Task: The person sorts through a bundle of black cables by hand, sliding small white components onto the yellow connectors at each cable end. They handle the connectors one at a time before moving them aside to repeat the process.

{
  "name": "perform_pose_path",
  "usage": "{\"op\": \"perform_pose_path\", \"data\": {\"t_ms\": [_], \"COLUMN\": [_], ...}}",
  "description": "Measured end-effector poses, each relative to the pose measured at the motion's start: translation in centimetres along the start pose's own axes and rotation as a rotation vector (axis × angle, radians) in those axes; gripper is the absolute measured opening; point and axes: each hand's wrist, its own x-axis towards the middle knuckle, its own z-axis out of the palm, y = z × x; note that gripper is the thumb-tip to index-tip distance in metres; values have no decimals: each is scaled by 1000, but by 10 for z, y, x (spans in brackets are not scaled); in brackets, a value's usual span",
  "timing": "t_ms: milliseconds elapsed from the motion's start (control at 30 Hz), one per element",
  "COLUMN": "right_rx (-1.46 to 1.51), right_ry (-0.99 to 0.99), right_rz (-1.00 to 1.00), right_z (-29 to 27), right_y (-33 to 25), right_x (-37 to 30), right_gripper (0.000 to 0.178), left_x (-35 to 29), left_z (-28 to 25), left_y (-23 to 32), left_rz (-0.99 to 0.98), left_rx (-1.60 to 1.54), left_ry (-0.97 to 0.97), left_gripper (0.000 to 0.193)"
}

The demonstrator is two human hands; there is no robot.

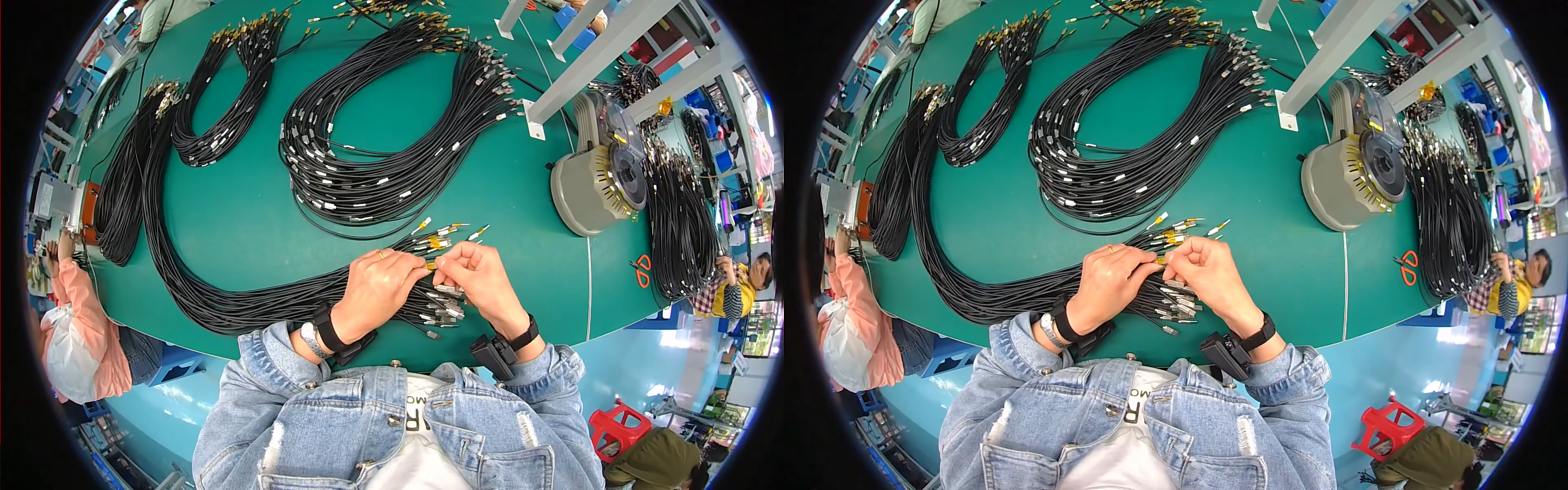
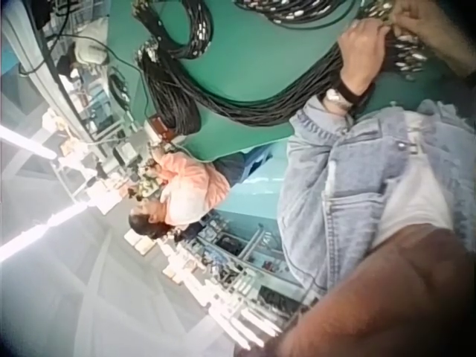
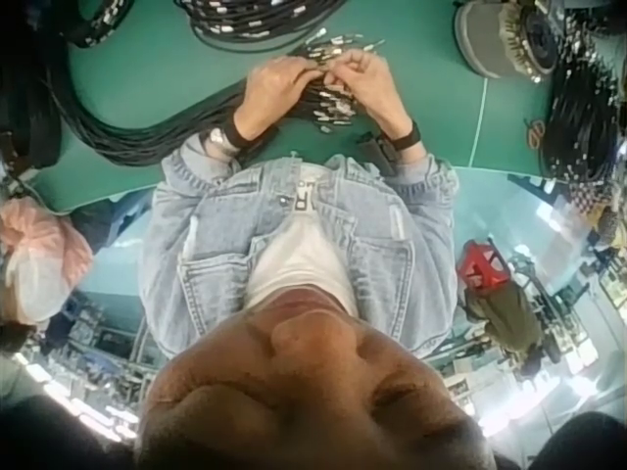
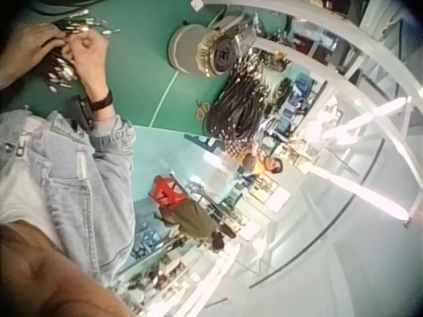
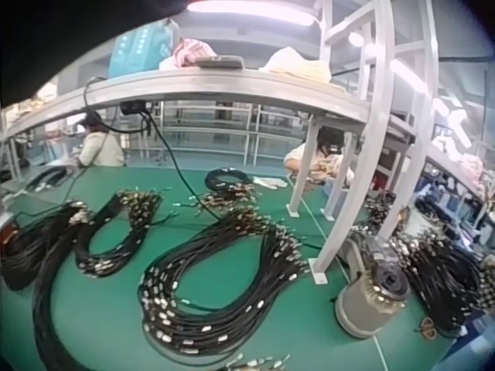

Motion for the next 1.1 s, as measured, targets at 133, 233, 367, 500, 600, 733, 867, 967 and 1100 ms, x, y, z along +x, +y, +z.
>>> {"op": "perform_pose_path", "data": {"t_ms": [133,233,367,500,600,733,867,967,1100], "right_rx": [-48,-62,-46,17,42,60,49,33,12], "right_ry": [-24,-57,-27,1,32,61,76,76,67], "right_rz": [29,29,43,25,19,0,-11,-7,9], "right_z": [-2,-5,-1,2,7,10,10,9,6], "right_y": [-5,-4,-7,-1,-1,3,5,7,11], "right_x": [0,1,0,1,1,-1,-3,-3,-5], "right_gripper": [12,13,13,12,12,12,12,12,13], "left_x": [-1,-1,0,-1,-1,-1,1,1,1], "left_z": [0,1,1,4,5,6,7,8,8], "left_y": [-1,-3,-4,-4,-1,0,3,2,3], "left_rz": [38,81,102,90,47,42,51,71,87], "left_rx": [22,39,1,-20,-21,-10,2,21,50], "left_ry": [-14,-30,-57,-40,15,31,27,8,-56], "left_gripper": [12,13,13,13,11,10,10,9,10]}}
